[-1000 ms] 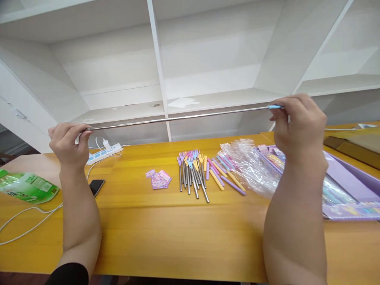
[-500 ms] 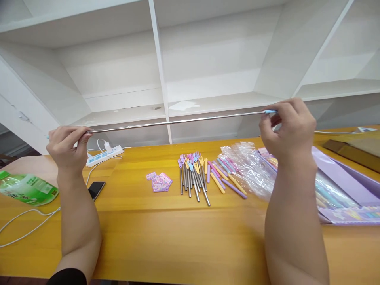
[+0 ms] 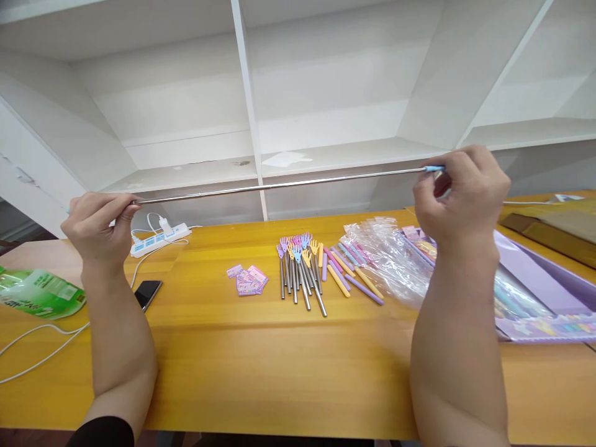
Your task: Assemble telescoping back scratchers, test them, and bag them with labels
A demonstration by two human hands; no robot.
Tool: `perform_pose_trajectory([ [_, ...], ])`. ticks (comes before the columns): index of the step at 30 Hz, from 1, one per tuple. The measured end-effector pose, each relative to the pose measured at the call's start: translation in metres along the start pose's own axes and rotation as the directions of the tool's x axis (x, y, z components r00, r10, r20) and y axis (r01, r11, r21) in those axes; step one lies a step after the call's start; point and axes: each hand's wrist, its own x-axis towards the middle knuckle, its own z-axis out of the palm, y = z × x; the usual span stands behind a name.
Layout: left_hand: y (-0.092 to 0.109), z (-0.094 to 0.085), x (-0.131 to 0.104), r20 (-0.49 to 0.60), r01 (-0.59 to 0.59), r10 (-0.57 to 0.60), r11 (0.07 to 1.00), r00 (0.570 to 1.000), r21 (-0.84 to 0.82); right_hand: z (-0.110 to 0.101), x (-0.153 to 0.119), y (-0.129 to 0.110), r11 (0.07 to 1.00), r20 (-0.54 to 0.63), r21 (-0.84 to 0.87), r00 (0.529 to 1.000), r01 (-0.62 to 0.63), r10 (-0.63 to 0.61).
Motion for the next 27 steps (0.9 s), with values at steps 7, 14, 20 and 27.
perform_pose_trajectory([
  [7,0.019,0.0,0.008,0.013,-0.027,0.027,0.999,1.0,-0.034,-0.005,0.001,-0.014,0.998,-0.03,0.018,0.998,0.057,-0.056],
  [14,0.089,0.033,0.012,0.187,-0.011,0.028,0.996,0.982,-0.091,0.004,-0.018,-0.098,0.971,0.12,0.087,0.965,0.222,-0.232],
  [20,0.101,0.038,0.014,0.171,-0.047,0.056,0.997,0.984,-0.056,0.012,-0.027,-0.112,0.978,0.183,0.072,0.962,0.194,-0.204],
  [27,0.128,0.036,0.018,0.172,-0.105,0.116,0.992,0.978,-0.075,0.011,-0.037,-0.14,0.962,0.22,0.085,0.937,0.26,-0.273],
])
